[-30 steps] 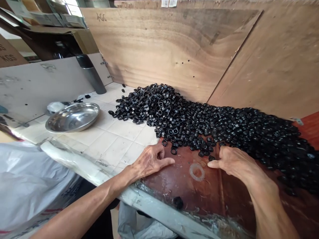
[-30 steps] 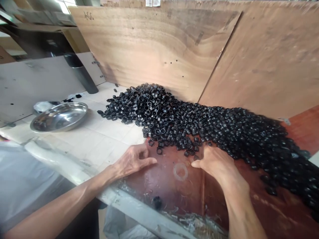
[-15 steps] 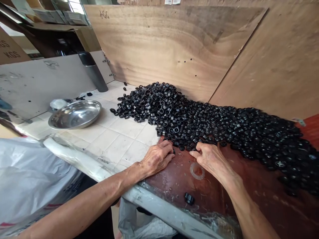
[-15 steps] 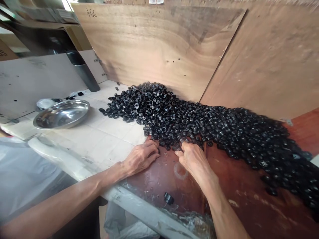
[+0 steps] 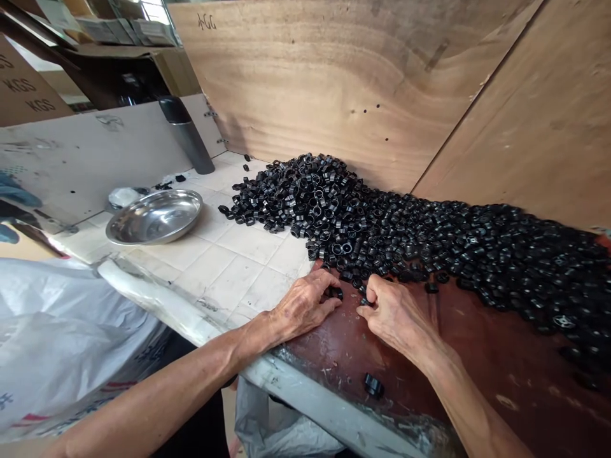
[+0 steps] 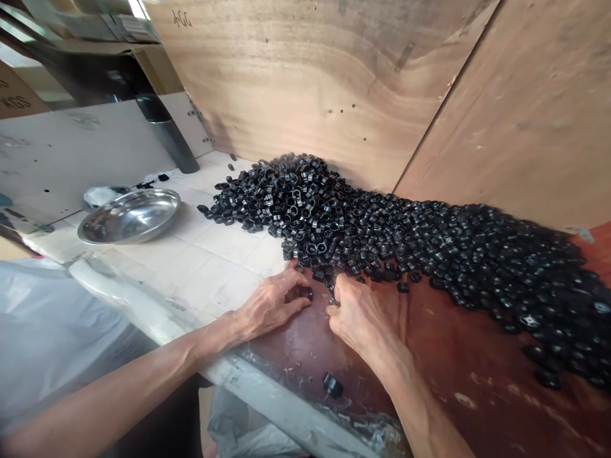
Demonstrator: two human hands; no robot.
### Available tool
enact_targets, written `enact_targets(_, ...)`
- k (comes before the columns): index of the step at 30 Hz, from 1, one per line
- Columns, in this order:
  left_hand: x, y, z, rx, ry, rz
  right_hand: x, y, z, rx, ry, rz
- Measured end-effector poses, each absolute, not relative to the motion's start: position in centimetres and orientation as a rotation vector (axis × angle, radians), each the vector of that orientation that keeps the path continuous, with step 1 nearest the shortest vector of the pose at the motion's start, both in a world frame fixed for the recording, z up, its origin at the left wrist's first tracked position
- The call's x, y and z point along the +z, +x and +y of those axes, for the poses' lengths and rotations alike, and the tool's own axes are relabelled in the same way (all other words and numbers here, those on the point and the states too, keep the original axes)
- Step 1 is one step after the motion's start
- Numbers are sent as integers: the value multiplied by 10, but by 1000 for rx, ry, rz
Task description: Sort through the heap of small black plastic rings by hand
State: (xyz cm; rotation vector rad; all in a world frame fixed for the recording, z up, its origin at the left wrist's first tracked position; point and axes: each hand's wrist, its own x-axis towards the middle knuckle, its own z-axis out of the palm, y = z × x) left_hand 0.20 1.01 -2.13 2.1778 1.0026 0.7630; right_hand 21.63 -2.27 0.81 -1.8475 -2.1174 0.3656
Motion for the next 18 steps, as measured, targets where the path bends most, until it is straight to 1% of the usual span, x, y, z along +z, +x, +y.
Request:
enact_targets(4,-20,2,11,725,2175,985,10,214,-23,492,-1761,-2127)
enact_targets(6,-18,2,10,723,2135,1009,13,213,-21,625,-1770,-2046)
enact_targets(9,-15,2,9,732,2053,1038,16,209,-19,936,-1745,-1744)
enact_targets(12,-13,1,8,734,1993,1009,16,205,-19,1127,-1544,-1453)
enact_targets(14,-14,0,8,747,1970,987,16,202,-20,1114,-1514,-1365)
enact_targets(18,-15,-2,8,766,1934,947,19,199,-23,913,-1645,-1453)
